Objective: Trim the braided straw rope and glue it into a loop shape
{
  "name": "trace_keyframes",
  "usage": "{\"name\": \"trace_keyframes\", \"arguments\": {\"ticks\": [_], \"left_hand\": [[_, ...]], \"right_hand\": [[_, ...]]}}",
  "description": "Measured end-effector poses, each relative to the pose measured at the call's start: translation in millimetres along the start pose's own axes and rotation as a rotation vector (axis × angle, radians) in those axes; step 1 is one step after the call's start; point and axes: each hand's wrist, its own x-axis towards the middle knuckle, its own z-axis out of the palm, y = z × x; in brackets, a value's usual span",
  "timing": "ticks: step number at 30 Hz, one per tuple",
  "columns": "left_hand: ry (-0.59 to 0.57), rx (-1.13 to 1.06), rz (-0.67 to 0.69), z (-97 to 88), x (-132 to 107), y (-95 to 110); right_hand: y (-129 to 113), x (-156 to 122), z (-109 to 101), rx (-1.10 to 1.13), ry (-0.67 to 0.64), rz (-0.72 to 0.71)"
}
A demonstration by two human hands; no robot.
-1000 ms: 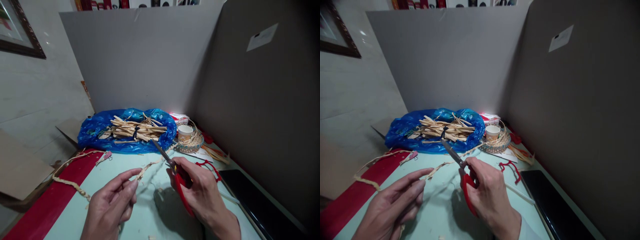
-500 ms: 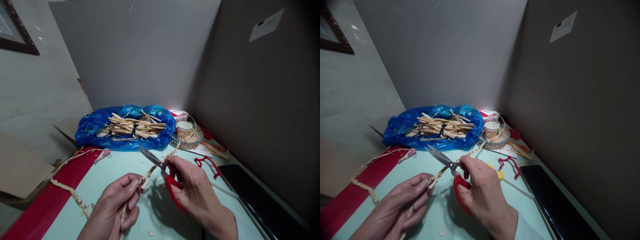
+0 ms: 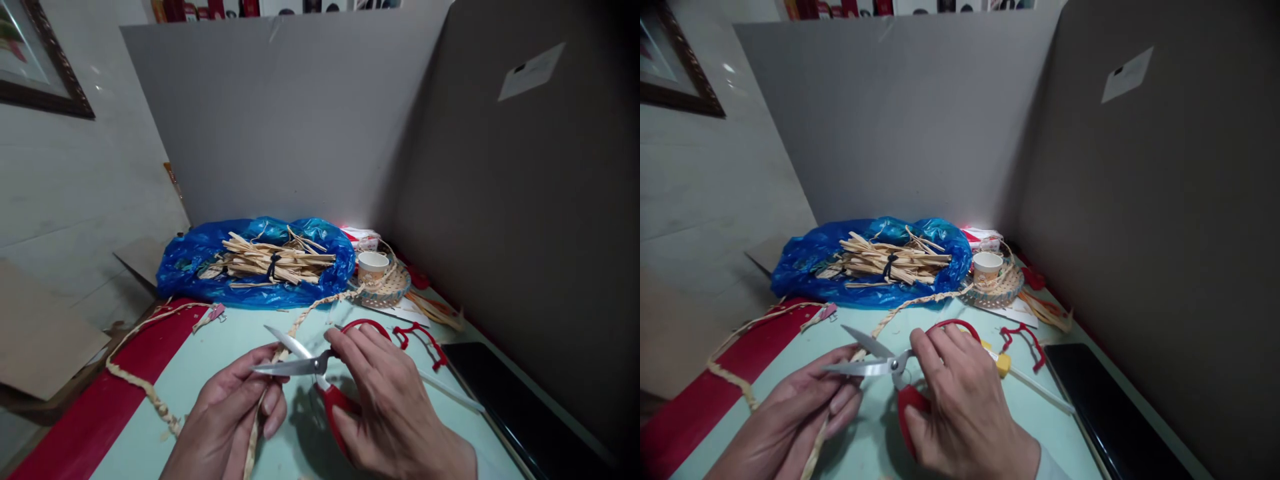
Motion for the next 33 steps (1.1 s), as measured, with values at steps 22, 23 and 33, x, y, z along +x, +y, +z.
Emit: {"name": "trace_keyframes", "arguments": {"ticks": [22,23,33], "left_hand": [[0.022,-0.081,-0.027,5.5,-6.3,2.2],[0.031,-0.073,-0.028,6.4,-7.0,2.5],[0.051,0.019,0.011,13.8,-12.0,-1.1]], "right_hand": [[7.9,1.4,-4.8,-0.246,0.134,-0.156],[7.6,1.2,-4.9,-0.246,0.134,-0.156],[7.0,-0.2,-0.1,-0.297,0.172,-0.151]]}}
